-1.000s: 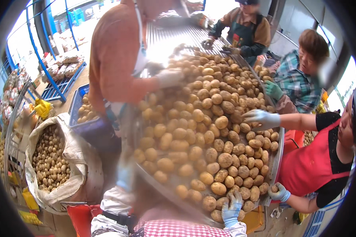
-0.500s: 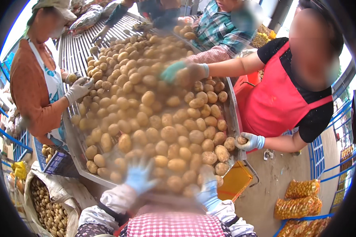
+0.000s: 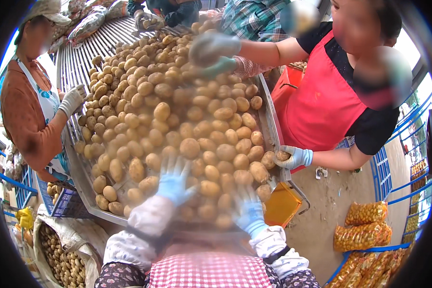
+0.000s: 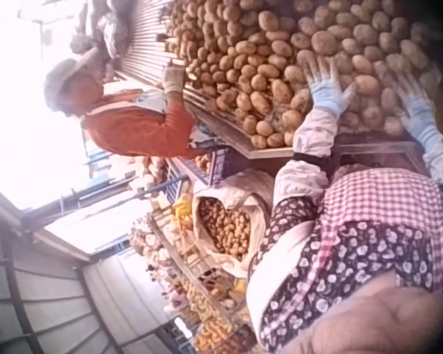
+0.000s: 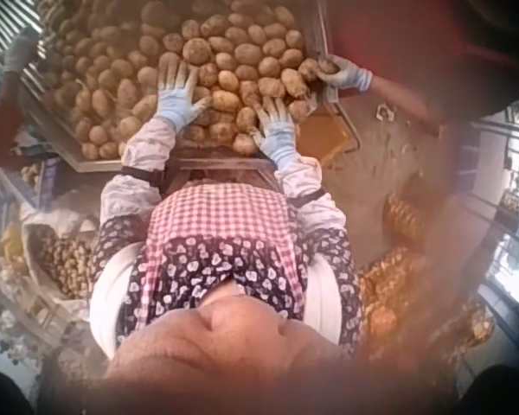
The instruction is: The recorder and several other workers are sorting harvested potatoes on a metal table, removing debris and damaged items and placing good ones into bags.
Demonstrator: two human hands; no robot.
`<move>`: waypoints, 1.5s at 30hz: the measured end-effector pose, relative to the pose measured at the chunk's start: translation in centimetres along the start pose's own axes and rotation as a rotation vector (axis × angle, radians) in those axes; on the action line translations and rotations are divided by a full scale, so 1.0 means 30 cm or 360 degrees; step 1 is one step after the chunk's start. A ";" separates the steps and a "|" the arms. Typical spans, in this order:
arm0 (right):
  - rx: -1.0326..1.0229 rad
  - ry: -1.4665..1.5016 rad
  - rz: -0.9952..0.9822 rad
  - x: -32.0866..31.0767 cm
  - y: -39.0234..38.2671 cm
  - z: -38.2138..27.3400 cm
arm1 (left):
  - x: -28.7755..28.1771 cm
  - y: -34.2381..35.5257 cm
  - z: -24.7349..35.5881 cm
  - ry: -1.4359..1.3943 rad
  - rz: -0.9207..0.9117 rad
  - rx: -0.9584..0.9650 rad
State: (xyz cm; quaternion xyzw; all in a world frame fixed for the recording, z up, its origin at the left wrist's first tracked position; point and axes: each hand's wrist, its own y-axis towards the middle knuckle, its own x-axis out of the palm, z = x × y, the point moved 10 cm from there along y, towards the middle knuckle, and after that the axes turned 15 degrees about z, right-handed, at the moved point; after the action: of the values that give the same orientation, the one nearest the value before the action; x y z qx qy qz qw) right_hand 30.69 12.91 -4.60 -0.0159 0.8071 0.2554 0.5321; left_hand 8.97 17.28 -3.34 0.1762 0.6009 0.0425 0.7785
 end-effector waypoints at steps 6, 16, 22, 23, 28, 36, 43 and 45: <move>0.0196 0.0312 0.0420 -0.092 0.075 0.105 | 0.032 -0.207 0.153 -0.0057 -0.0233 0.0230; -0.0137 0.0237 0.0215 -0.053 0.134 0.045 | -0.058 -0.109 0.015 -0.0050 -0.0013 -0.0090; 0.0119 -0.0290 0.0236 0.041 0.385 0.143 | -0.047 -0.196 -0.026 -0.0028 -0.0018 -0.0341; 0.0160 -0.0472 0.0043 0.091 0.402 0.158 | -0.061 -0.187 -0.024 -0.0027 -0.0018 -0.0338; 0.0651 -0.0010 0.0004 0.039 0.388 0.204 | -0.092 -0.201 -0.088 -0.1086 0.0308 -0.0930; 0.0212 0.0534 0.0292 0.007 0.330 -0.020 | -0.051 -0.065 0.150 -0.3288 -0.0240 -0.1734; 0.0149 0.0221 -0.0098 0.108 0.231 0.212 | -0.051 -0.189 -0.176 -0.2115 0.0325 -0.1547; 0.0427 0.0376 0.0200 0.081 0.393 0.222 | -0.121 -0.177 -0.150 -0.1966 0.0406 -0.1651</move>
State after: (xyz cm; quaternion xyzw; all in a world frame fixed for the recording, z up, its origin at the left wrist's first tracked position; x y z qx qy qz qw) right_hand 31.79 26.61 -4.07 0.0758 0.8901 0.1746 0.4141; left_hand 2.93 12.32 -2.70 -0.1479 -0.0574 0.2989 0.9410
